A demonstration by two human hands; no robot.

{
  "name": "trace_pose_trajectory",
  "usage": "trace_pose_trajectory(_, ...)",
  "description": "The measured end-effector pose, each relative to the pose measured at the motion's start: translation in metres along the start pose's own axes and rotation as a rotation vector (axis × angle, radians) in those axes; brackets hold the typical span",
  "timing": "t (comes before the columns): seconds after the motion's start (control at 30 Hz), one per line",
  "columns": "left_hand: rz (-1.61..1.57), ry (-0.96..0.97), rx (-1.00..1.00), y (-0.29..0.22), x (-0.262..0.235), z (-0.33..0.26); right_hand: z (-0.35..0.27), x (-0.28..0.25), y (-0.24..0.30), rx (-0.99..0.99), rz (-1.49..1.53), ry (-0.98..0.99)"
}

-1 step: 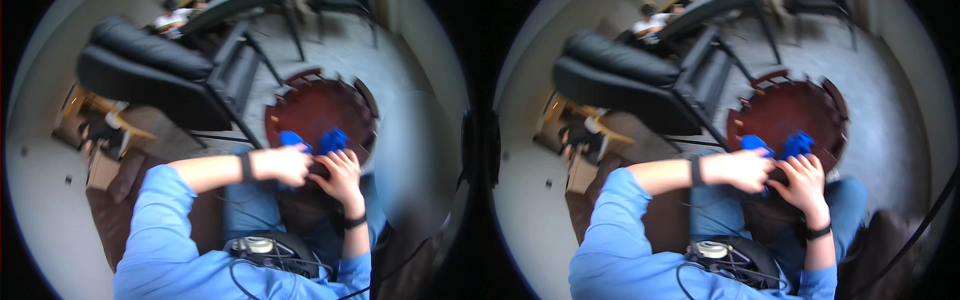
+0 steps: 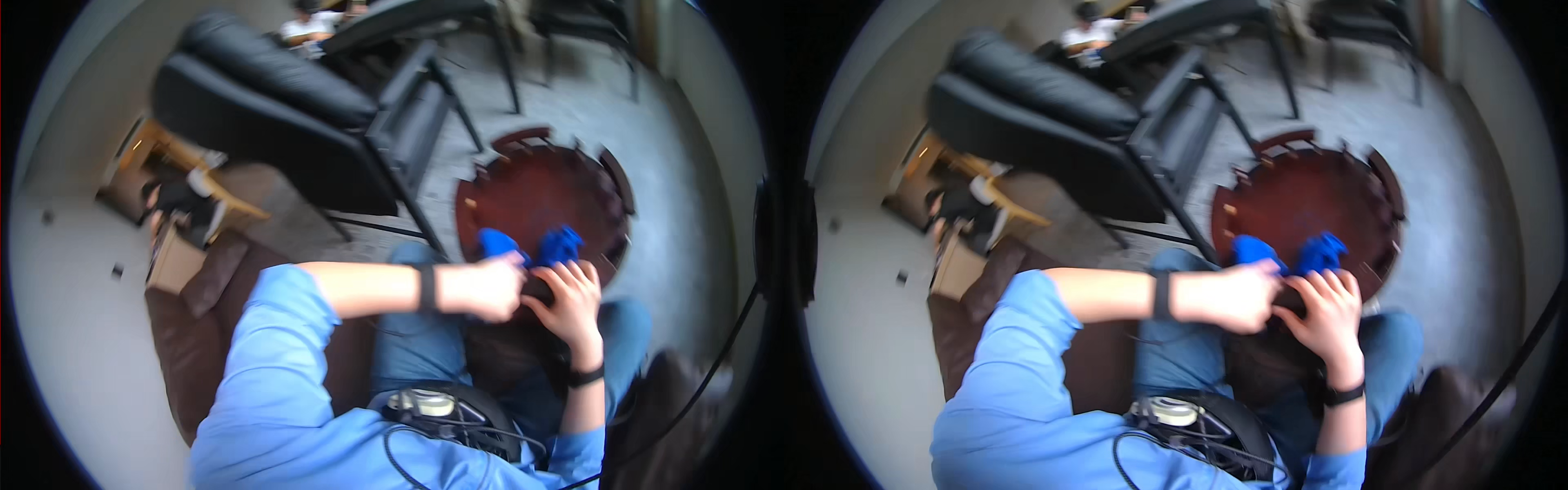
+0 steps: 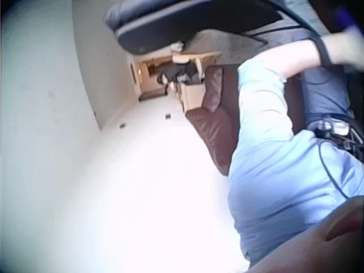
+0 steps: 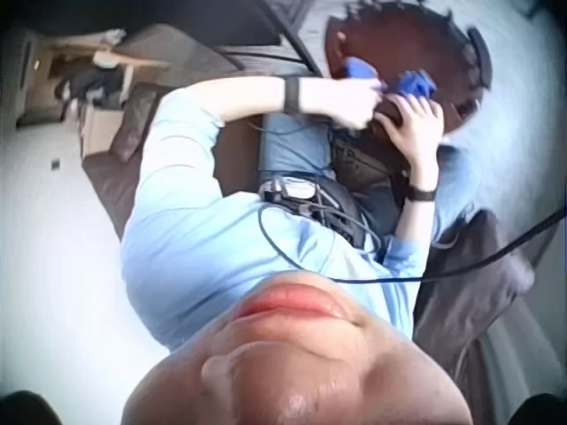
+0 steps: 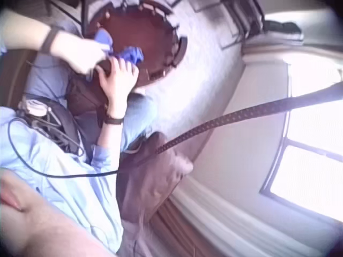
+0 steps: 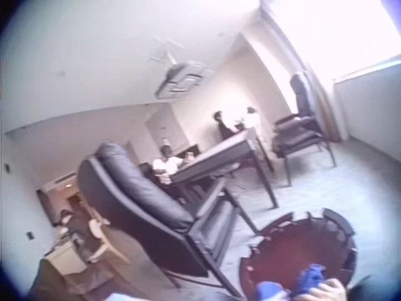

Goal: Cleaning and wiping down a wooden circular tray or small table top using a blue cloth.

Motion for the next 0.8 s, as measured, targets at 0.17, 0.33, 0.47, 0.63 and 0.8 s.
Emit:
trace_pose_trajectory(0.17, 0.109, 0.251, -0.232, -0.044, 0.04, 0.001, 0.005, -0.004, 0.013, 0.039, 0.002, 0.047)
trace_pose_trajectory(0.33, -0.052, 0.468, -0.433, -0.035, 0.059, 0.03, 0.007, -0.006, 0.016, 0.065, -0.006, 0.077)
trace_pose_trajectory(0.47, 0.145, 0.56, -0.61, -0.002, 0.045, 0.056, 0.005, -0.001, 0.011, 0.033, 0.01, 0.033)
trace_pose_trajectory(0.63, 0.387, 0.52, -0.566, -0.019, 0.053, 0.04, 0.014, 0.002, 0.013, 0.019, 0.002, 0.034)
trace_pose_trajectory(0.8, 0.296, 0.26, -0.593, -0.032, 0.066, 0.039, 0.012, -0.007, 0.006, 0.02, -0.032, 0.035)
Point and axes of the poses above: each hand's wrist, its own z-axis towards the middle knuckle, its own x-axis out of the palm, y = z × x, the point moved 1 cm from there along z, towards the middle knuckle, and after that the axes turned 6 degrees about -x, right-handed, at the moved point
